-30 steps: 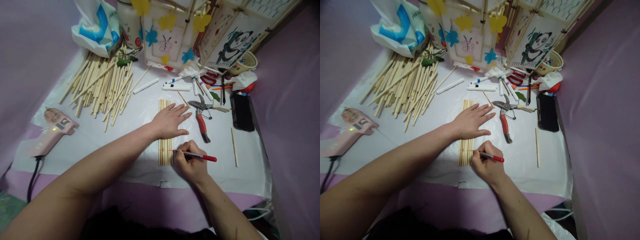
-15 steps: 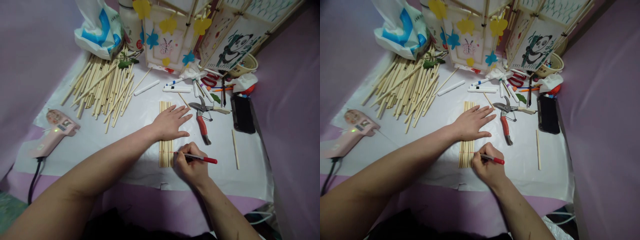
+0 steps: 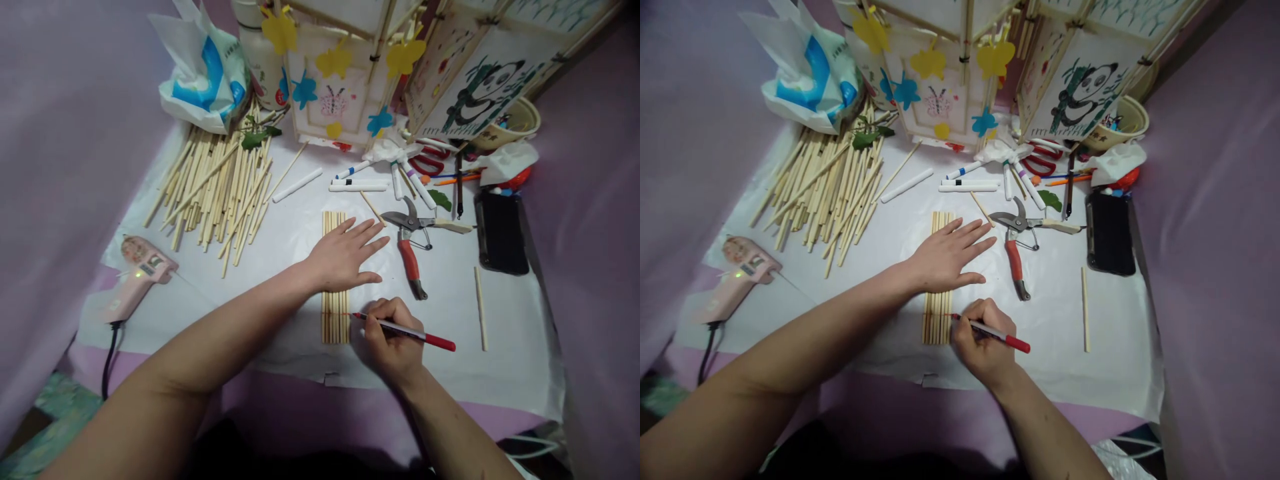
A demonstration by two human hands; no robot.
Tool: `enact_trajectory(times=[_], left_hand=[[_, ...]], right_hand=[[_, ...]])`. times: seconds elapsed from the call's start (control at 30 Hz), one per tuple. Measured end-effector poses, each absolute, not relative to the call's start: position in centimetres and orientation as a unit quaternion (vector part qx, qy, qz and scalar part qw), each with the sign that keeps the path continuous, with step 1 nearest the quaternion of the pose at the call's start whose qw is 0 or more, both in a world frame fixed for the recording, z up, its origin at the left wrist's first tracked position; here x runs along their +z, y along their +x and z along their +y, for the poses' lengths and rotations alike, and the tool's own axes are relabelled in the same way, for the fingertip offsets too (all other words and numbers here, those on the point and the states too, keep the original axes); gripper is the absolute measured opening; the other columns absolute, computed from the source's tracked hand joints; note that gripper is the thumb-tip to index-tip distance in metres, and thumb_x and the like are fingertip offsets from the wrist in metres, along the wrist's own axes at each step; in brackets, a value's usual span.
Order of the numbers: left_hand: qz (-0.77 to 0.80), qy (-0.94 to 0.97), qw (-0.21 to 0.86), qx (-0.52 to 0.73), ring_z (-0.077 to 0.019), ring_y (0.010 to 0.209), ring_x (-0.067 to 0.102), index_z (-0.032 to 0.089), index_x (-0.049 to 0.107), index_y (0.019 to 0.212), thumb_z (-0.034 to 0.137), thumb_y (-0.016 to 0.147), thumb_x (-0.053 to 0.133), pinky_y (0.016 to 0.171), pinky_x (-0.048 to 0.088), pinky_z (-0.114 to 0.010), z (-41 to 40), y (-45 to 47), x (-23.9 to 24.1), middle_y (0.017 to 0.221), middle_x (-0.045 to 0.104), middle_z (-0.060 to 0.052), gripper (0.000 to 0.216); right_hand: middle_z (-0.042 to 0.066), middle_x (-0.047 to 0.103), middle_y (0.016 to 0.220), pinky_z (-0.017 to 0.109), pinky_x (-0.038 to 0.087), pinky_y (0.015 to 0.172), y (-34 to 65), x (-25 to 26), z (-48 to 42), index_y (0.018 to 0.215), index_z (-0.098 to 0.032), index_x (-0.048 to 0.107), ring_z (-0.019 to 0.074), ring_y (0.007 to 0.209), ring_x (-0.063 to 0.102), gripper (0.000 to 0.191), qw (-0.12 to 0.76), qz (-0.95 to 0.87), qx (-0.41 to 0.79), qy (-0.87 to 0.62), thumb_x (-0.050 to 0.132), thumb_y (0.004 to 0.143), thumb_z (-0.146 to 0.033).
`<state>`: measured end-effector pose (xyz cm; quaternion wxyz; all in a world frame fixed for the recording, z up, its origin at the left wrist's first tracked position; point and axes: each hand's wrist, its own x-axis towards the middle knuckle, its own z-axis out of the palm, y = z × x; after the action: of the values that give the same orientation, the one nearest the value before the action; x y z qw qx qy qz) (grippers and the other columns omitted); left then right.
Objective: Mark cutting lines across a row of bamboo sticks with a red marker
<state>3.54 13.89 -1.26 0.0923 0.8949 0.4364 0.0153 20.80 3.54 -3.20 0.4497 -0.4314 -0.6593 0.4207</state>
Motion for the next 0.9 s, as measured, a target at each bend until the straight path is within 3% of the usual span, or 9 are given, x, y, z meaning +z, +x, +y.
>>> enact_trajectory(times=[0.27,0.53,0.9], left_hand=[[0.437,0.895,0.089,0.021,-0.0272,0.157,0.016,0.019,0.031,0.159,0.07,0.096,0.047,0.126,0.01,-0.048,14.0,3.5,-1.6,0.169,0.018,-0.011,0.083],[0.439,0.893,0.097,0.017,-0.0266,0.157,0.015,0.021,0.022,0.162,0.068,0.097,0.046,0.126,0.009,-0.047,14.2,3.6,-1.6,0.169,0.016,-0.01,0.083],[0.439,0.893,0.102,0.01,-0.0271,0.157,0.015,0.018,0.028,0.16,0.068,0.096,0.048,0.126,0.008,-0.046,14.3,3.6,-1.6,0.169,0.018,-0.012,0.083]], right_hand=[[-0.003,0.057,0.068,0.028,0.045,0.053,20.7,-2.1,3.8,0.083,-0.023,0.049,0.0134,0.059,0.057,0.016,0.469,-0.69,0.385,-0.395,0.059,0.087,-0.012],[-0.004,0.053,0.062,0.025,0.04,0.05,20.2,-1.9,4.4,0.076,-0.023,0.049,0.0108,0.053,0.05,0.017,0.432,-0.76,0.304,-0.378,0.057,0.085,-0.01],[-0.004,0.055,0.062,0.024,0.04,0.051,20.3,-1.8,4.3,0.075,-0.022,0.051,0.0104,0.053,0.051,0.017,0.412,-0.768,0.291,-0.394,0.057,0.085,-0.009]])
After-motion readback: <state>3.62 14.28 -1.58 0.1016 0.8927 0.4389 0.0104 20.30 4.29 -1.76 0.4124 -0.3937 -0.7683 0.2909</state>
